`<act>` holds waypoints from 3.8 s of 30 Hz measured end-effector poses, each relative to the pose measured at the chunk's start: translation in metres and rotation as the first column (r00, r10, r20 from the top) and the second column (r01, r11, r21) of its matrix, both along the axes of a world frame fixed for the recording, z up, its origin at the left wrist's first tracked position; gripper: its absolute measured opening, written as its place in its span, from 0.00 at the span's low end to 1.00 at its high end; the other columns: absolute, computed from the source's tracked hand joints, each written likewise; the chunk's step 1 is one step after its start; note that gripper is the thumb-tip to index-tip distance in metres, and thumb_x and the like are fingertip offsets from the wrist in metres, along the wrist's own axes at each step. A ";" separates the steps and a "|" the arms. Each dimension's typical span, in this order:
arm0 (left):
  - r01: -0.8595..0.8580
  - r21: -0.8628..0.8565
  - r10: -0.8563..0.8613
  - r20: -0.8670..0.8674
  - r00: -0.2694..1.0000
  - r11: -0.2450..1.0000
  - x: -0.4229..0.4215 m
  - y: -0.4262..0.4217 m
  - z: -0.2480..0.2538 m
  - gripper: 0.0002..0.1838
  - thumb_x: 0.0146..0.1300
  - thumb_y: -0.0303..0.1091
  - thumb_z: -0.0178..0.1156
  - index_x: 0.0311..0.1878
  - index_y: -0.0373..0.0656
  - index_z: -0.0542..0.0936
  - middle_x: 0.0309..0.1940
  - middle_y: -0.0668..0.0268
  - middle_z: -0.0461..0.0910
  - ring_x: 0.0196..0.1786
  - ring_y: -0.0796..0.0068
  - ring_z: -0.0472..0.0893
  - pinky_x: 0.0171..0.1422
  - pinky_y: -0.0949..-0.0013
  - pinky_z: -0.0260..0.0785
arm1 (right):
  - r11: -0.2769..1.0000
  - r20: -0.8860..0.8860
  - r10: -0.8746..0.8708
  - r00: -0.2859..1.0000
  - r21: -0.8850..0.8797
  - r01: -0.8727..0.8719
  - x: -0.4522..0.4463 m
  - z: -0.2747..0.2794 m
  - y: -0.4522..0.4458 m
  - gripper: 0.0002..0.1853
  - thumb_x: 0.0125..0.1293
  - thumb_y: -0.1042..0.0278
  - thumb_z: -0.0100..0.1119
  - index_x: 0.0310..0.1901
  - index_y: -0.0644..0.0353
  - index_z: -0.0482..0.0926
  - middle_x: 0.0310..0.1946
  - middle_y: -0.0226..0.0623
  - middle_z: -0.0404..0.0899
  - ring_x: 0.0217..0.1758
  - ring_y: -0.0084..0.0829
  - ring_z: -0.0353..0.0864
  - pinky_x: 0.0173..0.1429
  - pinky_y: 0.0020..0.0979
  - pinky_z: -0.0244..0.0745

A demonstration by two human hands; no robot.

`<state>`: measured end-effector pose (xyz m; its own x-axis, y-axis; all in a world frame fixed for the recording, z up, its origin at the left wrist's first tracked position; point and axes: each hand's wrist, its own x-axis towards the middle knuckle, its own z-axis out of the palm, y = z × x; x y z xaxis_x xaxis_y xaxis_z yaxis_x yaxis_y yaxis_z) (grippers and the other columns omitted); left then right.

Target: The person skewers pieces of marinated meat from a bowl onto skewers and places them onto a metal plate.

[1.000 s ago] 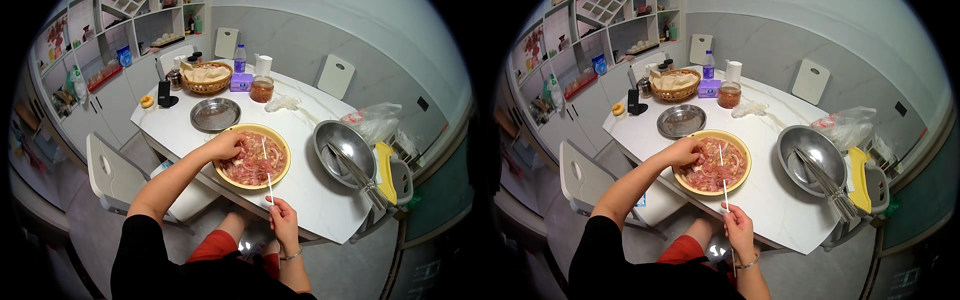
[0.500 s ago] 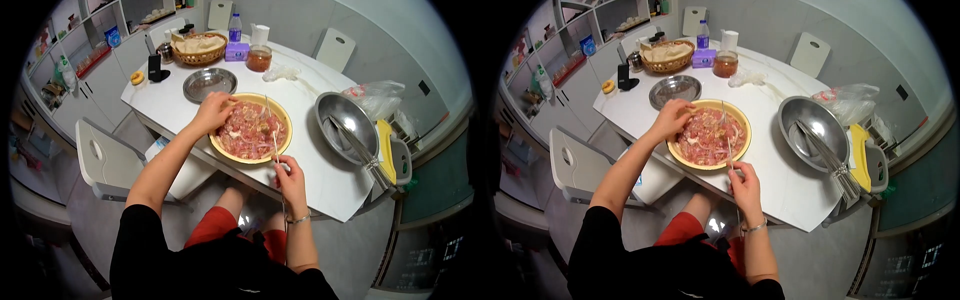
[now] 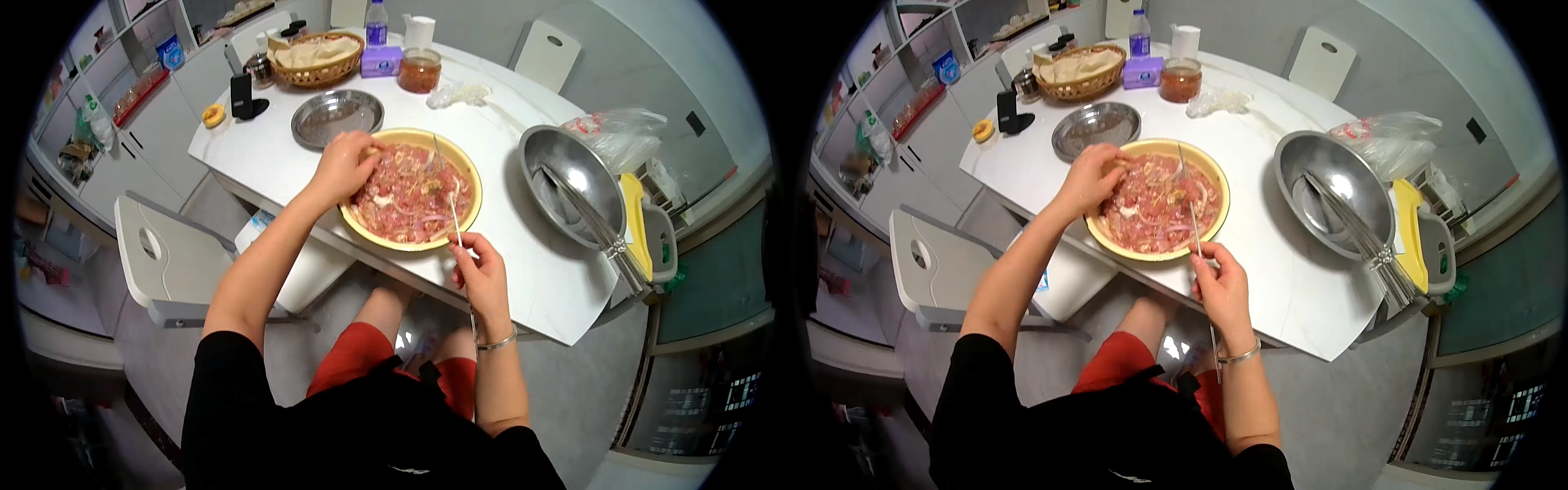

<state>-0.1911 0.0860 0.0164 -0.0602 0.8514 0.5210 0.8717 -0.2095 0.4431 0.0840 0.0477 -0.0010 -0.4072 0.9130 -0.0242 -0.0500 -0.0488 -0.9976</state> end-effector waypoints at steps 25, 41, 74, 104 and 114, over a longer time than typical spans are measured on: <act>0.081 -0.474 0.005 0.177 0.984 0.877 0.009 0.016 0.017 0.11 0.51 0.37 0.58 0.31 0.39 0.79 0.20 0.60 0.77 0.22 0.70 0.76 0.29 0.67 0.69 | 0.998 -0.054 0.052 0.997 -0.030 -0.054 0.013 0.007 -0.008 0.10 0.63 0.74 0.50 0.45 0.64 0.74 0.23 0.21 0.66 0.16 0.11 0.63 0.19 0.14 0.56; 0.455 -0.344 0.258 0.936 0.241 0.821 0.026 0.021 0.021 0.09 0.58 0.24 0.54 0.42 0.33 0.78 0.30 0.65 0.78 0.29 0.78 0.77 0.33 0.80 0.75 | 0.994 -0.053 0.101 0.993 -0.038 -0.103 0.018 0.010 -0.026 0.11 0.62 0.73 0.50 0.46 0.64 0.75 0.22 0.22 0.67 0.16 0.12 0.61 0.18 0.15 0.54; 0.354 -0.270 0.089 0.888 0.451 0.895 0.026 0.015 0.023 0.11 0.54 0.15 0.53 0.42 0.31 0.75 0.31 0.60 0.79 0.31 0.75 0.80 0.34 0.78 0.76 | 0.984 0.030 0.170 0.985 -0.053 -0.168 0.015 0.002 -0.026 0.11 0.62 0.73 0.50 0.45 0.63 0.76 0.21 0.23 0.68 0.16 0.11 0.61 0.19 0.14 0.56; 0.350 -0.128 -0.211 0.594 0.777 0.928 0.050 -0.005 0.023 0.03 0.56 0.22 0.56 0.35 0.35 0.74 0.27 0.68 0.77 0.32 0.84 0.77 0.35 0.79 0.70 | 0.994 -0.113 0.058 0.992 -0.090 -0.069 -0.007 0.004 -0.023 0.09 0.62 0.74 0.48 0.43 0.67 0.74 0.21 0.25 0.68 0.13 0.12 0.57 0.16 0.15 0.52; 0.360 -0.195 -0.125 0.706 0.698 0.912 0.022 -0.015 0.032 0.06 0.59 0.27 0.54 0.39 0.37 0.75 0.30 0.66 0.79 0.32 0.80 0.78 0.34 0.77 0.72 | 0.999 -0.111 0.021 0.994 -0.034 -0.024 0.005 0.009 -0.017 0.08 0.63 0.74 0.48 0.40 0.67 0.73 0.19 0.25 0.66 0.12 0.12 0.56 0.15 0.16 0.50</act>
<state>-0.1694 0.0709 0.0487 -0.0580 0.9875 0.1467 0.2582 -0.1271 0.9577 0.0888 0.0307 0.0085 -0.4296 0.9030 -0.0098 -0.1586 -0.0861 -0.9836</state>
